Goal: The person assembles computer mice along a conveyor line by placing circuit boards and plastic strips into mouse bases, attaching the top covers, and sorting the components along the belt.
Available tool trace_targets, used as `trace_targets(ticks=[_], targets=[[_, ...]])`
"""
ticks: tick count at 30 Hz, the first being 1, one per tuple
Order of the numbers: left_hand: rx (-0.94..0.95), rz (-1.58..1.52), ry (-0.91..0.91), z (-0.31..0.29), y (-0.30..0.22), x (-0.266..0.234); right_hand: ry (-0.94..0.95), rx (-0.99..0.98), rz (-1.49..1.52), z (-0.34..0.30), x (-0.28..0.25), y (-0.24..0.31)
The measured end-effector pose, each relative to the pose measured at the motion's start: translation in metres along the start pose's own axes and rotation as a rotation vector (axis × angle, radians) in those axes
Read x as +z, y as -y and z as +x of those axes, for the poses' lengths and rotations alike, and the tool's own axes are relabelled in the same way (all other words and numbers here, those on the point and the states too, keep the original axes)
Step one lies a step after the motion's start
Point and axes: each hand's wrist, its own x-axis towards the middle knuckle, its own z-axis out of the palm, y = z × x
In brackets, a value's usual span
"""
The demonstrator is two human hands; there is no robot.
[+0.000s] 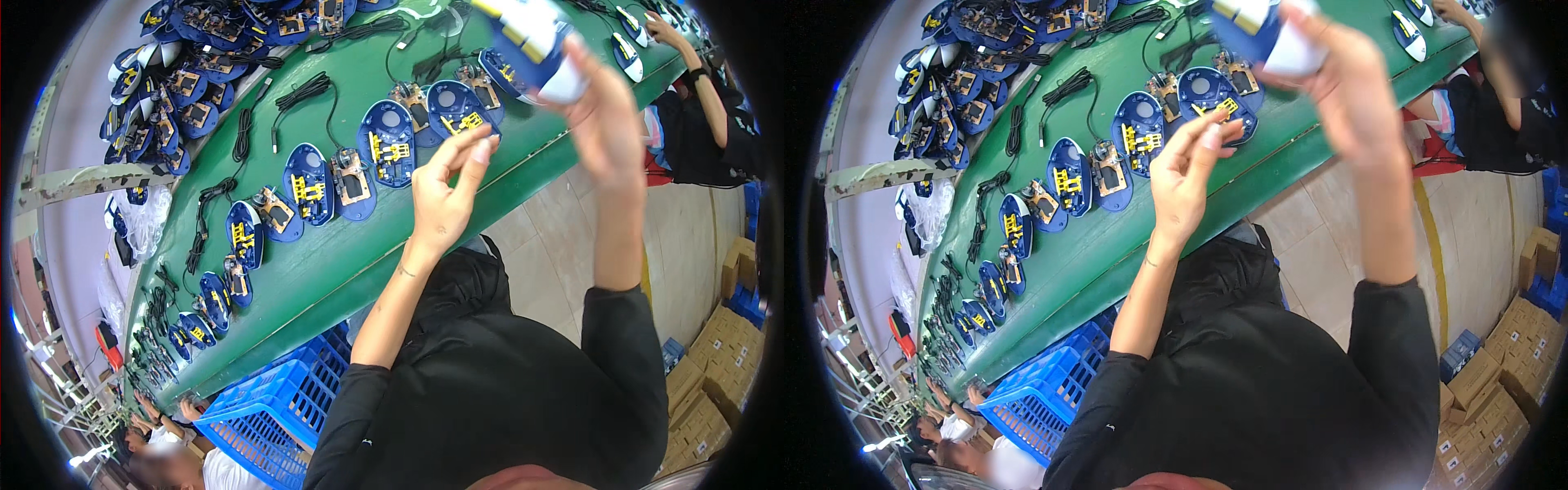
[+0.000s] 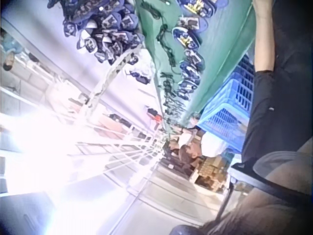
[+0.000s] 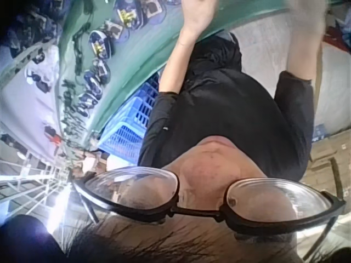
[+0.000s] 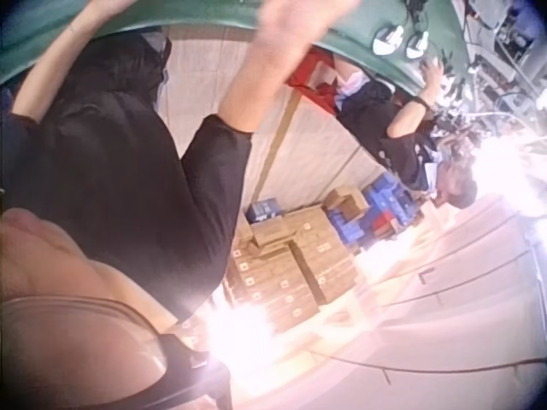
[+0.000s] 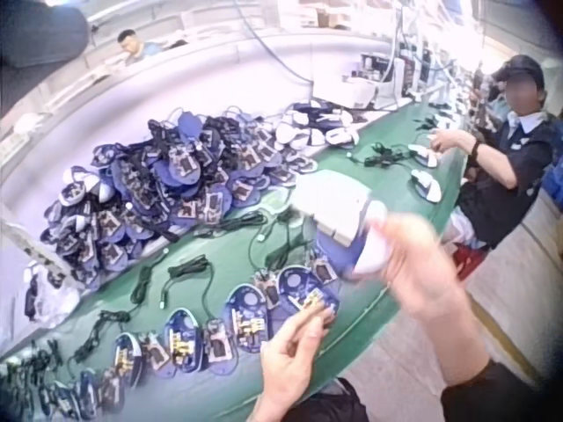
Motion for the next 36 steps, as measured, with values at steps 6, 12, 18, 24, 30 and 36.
trace_targets(ticks=[6,12,18,24,30,36], targets=[[0.481,1.126,0.077,0.002,-0.038,-0.045,-0.790,0.011,0.079,0.056,0.049,0.123],[0.572,1.422,0.322,0.006,-0.040,-0.057,-0.667,-0.029,-0.427,0.102,-0.132,0.026],[0.692,1.260,0.186,0.036,-0.050,-0.043,-0.832,-0.491,-2.012,0.110,-0.152,-0.009],[0.666,1.317,0.061,0.086,-0.040,0.009,-0.068,-0.426,-1.451,0.206,-0.053,-0.023],[0.350,1.517,-0.067,0.149,-0.050,0.072,-0.150,-0.059,-1.702,0.305,-0.020,-0.031],[-0.088,1.488,-0.028,0.216,-0.012,0.125,-0.200,0.068,-1.692,0.343,-0.080,-0.052]])
